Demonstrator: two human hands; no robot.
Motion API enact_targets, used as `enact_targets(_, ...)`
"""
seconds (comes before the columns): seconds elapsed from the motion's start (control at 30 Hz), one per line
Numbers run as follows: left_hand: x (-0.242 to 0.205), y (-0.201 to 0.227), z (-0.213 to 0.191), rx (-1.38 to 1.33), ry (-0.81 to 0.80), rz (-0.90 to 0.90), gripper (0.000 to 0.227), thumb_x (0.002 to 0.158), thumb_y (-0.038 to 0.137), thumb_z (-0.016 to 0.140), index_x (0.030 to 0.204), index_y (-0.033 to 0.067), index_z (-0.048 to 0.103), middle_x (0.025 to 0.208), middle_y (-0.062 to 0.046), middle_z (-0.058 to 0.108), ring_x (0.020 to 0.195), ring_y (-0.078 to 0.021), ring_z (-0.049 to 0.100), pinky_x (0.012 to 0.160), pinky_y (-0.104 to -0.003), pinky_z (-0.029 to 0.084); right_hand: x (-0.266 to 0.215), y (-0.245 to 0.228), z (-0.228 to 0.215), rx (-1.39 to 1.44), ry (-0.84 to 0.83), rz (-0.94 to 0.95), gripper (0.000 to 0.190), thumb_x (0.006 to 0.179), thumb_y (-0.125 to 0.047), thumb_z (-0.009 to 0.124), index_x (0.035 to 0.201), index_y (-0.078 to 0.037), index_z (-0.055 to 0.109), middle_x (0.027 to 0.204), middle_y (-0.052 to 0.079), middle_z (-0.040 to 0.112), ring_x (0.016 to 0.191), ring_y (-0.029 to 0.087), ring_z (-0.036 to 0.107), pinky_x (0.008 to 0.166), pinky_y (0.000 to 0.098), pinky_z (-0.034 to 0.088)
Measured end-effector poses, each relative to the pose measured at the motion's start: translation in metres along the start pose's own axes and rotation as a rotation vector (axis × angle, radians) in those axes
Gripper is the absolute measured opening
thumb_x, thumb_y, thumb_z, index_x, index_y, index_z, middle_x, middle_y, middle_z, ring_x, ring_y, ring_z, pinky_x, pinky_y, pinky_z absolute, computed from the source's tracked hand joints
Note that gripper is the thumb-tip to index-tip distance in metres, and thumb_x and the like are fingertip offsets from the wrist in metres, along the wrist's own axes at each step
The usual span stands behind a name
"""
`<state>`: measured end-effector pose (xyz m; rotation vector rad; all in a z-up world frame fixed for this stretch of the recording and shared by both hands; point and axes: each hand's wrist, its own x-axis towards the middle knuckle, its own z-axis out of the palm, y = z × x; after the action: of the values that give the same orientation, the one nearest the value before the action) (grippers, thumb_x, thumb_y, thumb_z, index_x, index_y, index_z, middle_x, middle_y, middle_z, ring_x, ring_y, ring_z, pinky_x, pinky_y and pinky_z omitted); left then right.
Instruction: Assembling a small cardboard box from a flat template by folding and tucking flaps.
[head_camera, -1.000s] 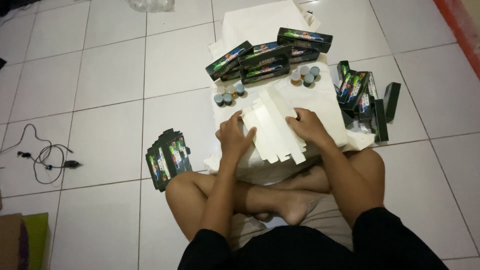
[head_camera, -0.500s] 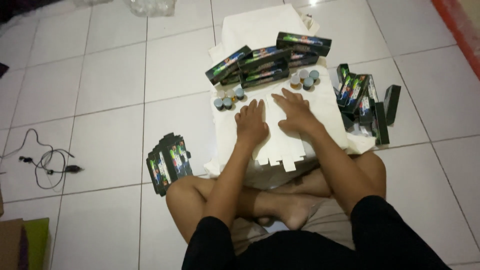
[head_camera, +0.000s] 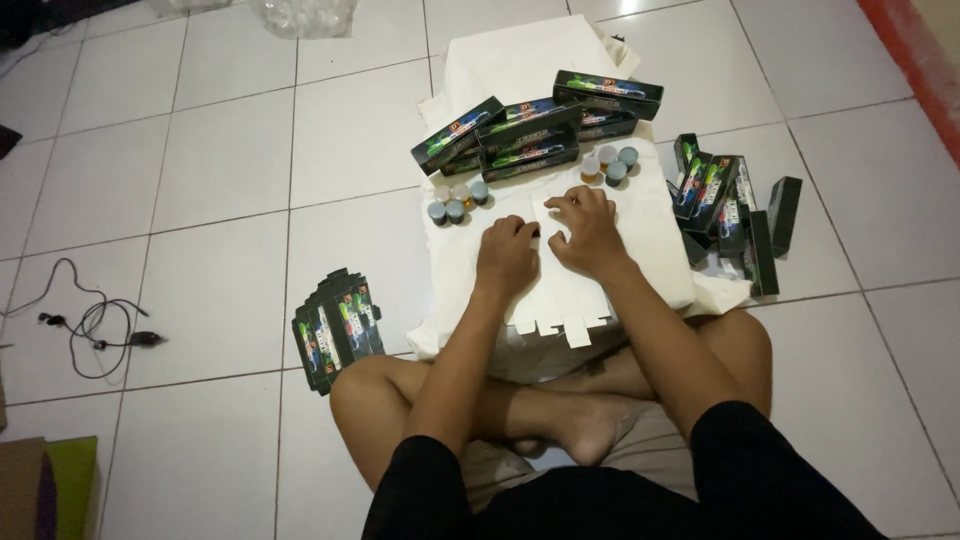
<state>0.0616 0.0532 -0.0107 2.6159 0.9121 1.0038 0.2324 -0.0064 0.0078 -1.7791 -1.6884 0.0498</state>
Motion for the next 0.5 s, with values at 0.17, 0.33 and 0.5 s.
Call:
enact_targets(0.17,0.0,0.003,0.002,0.036,0.054,0.007,0.017,0.085,0.013,0.072,0.102,0.0097,0.074,0.095,-0.007,0.063,0.093,-0.0288,0.06,0.083,-0.046,0.047,0.0,-0.003,-0.001,-0.028,-0.142,0.103,0.038,0.085,-0.019,0.065,0.123,-0.015,0.071,0.105,0.004,0.064,0.106,0.025,0.058,0.098,0.0461,0.04)
enact_targets(0.33,-0.003,0.002,0.008,0.023,0.066,-0.039,0.019,0.088,0.012,0.071,0.107,0.0105,0.074,0.103,-0.009,0.065,0.1,-0.0304,0.061,0.089,-0.045,0.049,0.001,0.003,0.008,-0.088,-0.057,0.08,0.045,0.089,-0.02,0.064,0.133,-0.008,0.067,0.108,0.011,0.062,0.105,0.031,0.057,0.093,0.0485,0.041)
enact_targets(0.5,-0.001,0.004,0.002,0.108,0.177,0.021,0.022,0.084,0.013,0.072,0.106,0.0114,0.073,0.114,-0.011,0.066,0.113,-0.0369,0.06,0.101,-0.046,0.047,0.001,0.004,0.01,-0.152,-0.03,0.027,0.045,0.087,-0.02,0.065,0.13,-0.009,0.068,0.11,0.012,0.06,0.106,0.033,0.055,0.091,0.0482,0.042)
